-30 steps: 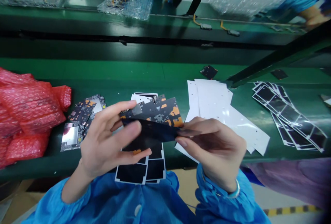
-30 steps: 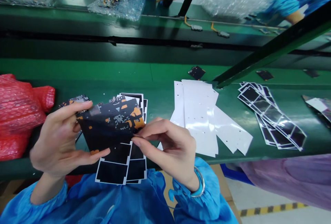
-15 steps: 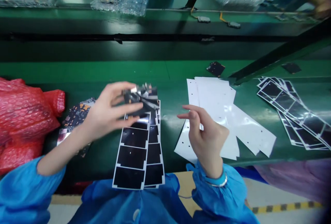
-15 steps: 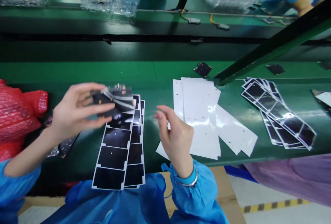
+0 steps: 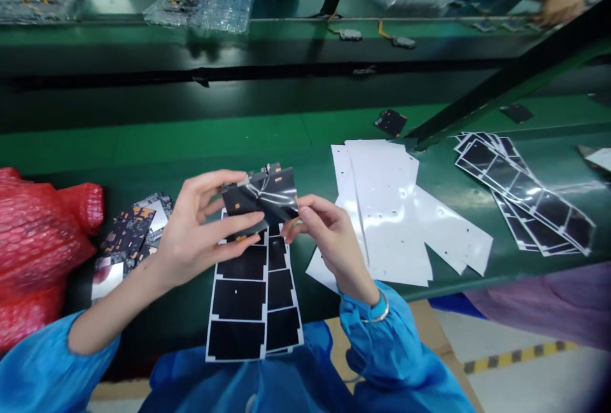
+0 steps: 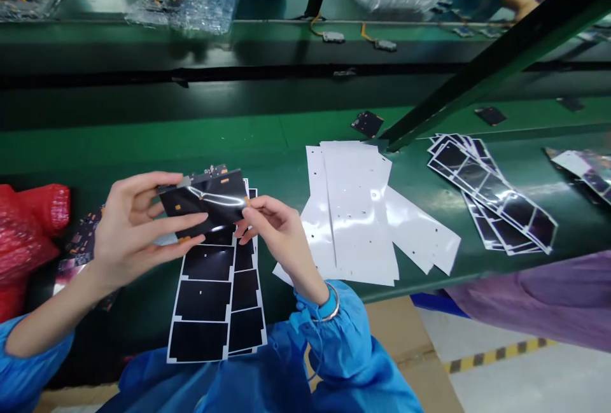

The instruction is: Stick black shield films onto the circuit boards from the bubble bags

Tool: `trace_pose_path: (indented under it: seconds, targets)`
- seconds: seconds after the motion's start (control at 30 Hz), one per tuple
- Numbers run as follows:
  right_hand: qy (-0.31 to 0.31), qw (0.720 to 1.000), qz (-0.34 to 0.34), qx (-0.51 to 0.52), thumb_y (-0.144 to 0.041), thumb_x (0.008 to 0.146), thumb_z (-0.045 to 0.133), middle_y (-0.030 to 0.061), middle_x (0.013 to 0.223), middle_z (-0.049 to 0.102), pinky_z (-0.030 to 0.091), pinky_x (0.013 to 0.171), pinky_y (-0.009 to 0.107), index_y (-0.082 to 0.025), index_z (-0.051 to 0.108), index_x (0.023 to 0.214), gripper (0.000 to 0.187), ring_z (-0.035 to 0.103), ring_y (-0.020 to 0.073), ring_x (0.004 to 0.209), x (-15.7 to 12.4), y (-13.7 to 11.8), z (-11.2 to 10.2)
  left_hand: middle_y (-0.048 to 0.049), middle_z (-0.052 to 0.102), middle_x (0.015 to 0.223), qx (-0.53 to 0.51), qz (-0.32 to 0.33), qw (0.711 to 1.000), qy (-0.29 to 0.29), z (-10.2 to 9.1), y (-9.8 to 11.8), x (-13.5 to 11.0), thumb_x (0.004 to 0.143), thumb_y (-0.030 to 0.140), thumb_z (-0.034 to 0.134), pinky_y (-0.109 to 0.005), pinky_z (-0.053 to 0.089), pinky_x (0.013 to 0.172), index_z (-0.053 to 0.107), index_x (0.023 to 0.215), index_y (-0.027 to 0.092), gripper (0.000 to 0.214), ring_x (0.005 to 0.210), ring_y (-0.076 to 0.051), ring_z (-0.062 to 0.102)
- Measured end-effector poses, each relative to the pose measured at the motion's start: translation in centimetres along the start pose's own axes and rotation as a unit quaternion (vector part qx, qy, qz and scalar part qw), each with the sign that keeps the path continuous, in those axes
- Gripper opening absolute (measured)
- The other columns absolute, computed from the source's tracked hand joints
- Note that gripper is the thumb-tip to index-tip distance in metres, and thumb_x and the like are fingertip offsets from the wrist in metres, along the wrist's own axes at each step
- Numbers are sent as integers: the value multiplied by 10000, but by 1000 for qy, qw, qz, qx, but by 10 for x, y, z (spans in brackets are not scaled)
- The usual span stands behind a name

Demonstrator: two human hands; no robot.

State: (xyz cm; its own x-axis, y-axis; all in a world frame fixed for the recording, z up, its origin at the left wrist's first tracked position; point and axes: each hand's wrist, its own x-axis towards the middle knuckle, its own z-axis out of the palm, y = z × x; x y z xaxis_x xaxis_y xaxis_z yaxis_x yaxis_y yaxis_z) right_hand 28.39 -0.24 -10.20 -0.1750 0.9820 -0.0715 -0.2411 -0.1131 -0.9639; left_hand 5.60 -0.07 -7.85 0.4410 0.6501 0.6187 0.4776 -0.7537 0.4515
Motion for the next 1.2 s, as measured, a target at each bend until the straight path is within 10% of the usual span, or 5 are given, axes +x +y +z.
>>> trace_pose_path:
  seconds: [0.2,0.37,0.9,1.03,1.2]
  targets:
    - [42,994,-16,-101,-388,817,774,-18,617,692,574,510,217,-194,689,763,219,672,108,529,-9,1,6,-51,697,1101,-123,-279,948,93,4,32,-4,775,305,836,-305,700,669,704,1073,240,332,844,-190,750]
    - [86,985,-60,-138,-402,830,759,-22,662,662,557,501,227,-202,648,791,232,651,108,548,-19,-1,8,-55,711,1065,-183,-417,882,121,0,41,-6,548,287,950,-329,696,649,716,959,225,477,864,-241,759]
    - [21,999,-6,-38,-374,798,790,-63,567,582,449,443,216,-204,629,713,249,515,70,449,-23,-6,23,-39,704,1016,-181,-422,878,134,8,52,-21,652,313,896,-263,676,595,700,968,198,390,768,-178,742]
    - [44,974,-154,-161,-256,853,758,-28,663,641,491,507,244,-215,646,723,177,572,99,563,-35,-5,34,-96,631,1234,-108,-339,929,102,8,35,-31,801,280,790,-308,691,729,679,1119,219,342,975,-212,731]
    - [53,864,-365,-343,-139,921,677,13,764,721,554,569,322,-246,664,894,111,642,152,651,-43,6,36,-69,541,1312,38,-127,991,22,-1,22,-39,853,186,755,-438,653,966,731,1053,249,211,1221,-252,633]
